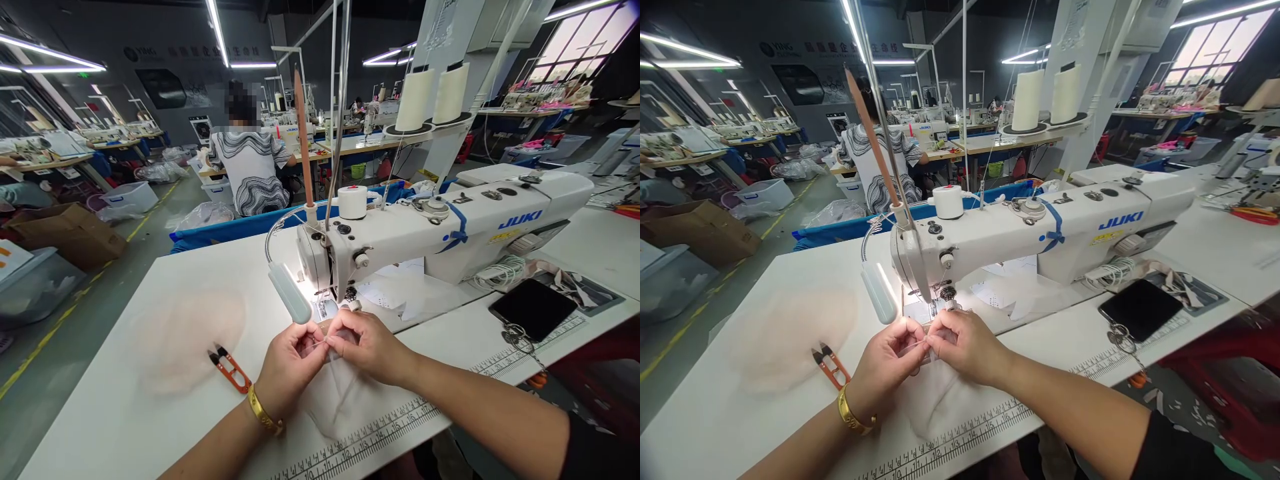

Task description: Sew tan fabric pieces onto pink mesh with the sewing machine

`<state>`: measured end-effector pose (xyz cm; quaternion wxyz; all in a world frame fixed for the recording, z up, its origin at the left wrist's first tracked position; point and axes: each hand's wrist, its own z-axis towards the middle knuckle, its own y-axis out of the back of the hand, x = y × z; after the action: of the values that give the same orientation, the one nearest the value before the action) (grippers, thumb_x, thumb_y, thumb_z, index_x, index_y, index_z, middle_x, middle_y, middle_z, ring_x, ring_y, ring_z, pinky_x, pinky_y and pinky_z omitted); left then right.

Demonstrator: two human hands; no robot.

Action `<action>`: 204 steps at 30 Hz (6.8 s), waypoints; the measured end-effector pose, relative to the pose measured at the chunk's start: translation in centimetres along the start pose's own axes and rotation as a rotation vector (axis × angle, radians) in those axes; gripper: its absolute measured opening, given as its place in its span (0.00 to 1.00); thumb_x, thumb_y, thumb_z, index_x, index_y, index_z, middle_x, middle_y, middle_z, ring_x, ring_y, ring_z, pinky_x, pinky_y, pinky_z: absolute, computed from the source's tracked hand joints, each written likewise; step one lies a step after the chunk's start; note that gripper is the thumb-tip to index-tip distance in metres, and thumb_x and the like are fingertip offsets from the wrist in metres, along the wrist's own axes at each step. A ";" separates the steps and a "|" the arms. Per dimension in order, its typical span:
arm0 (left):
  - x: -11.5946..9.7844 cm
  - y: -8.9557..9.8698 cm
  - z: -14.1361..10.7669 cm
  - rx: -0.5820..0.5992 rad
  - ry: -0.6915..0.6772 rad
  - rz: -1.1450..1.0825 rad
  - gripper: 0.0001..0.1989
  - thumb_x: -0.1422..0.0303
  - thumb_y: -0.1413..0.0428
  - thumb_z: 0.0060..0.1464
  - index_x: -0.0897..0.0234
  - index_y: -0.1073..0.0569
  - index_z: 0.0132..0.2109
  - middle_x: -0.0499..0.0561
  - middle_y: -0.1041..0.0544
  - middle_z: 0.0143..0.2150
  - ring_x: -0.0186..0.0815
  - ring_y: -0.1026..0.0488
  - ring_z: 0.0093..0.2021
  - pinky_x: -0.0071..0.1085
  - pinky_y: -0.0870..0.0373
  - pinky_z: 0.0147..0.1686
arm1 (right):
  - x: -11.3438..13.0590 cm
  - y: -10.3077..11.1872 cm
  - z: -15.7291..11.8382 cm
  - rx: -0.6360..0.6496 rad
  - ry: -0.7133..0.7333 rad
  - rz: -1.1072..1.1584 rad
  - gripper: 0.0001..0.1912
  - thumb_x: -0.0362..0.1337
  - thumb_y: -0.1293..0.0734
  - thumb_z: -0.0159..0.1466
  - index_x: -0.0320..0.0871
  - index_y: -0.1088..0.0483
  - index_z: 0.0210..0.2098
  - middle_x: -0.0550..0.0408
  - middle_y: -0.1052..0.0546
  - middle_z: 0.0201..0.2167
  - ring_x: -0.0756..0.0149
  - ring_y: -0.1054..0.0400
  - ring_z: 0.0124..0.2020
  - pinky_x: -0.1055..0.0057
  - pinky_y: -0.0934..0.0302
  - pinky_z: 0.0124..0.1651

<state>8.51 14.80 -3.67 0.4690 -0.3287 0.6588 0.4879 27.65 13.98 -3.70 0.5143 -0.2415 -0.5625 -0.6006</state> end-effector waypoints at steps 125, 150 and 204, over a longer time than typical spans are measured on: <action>1.0 0.2 -0.1 -0.047 -0.723 0.954 0.10 0.72 0.49 0.68 0.61 0.24 0.49 0.54 0.18 0.49 0.43 0.23 0.42 0.41 0.32 0.41 | -3.9 1.5 0.5 0.129 0.362 -0.595 0.14 0.22 0.38 0.64 0.45 0.25 0.40 0.50 0.23 0.49 0.58 0.34 0.43 0.64 0.36 0.46; 1.3 -0.4 0.6 -0.051 -0.630 1.058 0.15 0.67 0.43 0.65 0.65 0.25 0.57 0.62 0.21 0.58 0.51 0.22 0.48 0.46 0.29 0.43 | -4.1 1.3 1.5 0.044 0.311 -0.724 0.15 0.21 0.38 0.63 0.43 0.25 0.42 0.50 0.25 0.37 0.57 0.37 0.39 0.65 0.38 0.41; 1.7 0.5 0.7 -0.035 -0.858 0.779 0.13 0.80 0.47 0.60 0.60 0.20 0.41 0.49 0.18 0.39 0.37 0.26 0.35 0.38 0.34 0.37 | -1.0 3.6 0.0 0.378 0.345 -0.695 0.10 0.39 0.31 0.70 0.42 0.32 0.34 0.56 0.25 0.34 0.65 0.36 0.35 0.66 0.48 0.41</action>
<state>7.72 15.64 -5.15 0.4745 0.1576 0.4740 0.7248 31.20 14.94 -3.02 0.4031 0.1645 -0.6164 -0.6561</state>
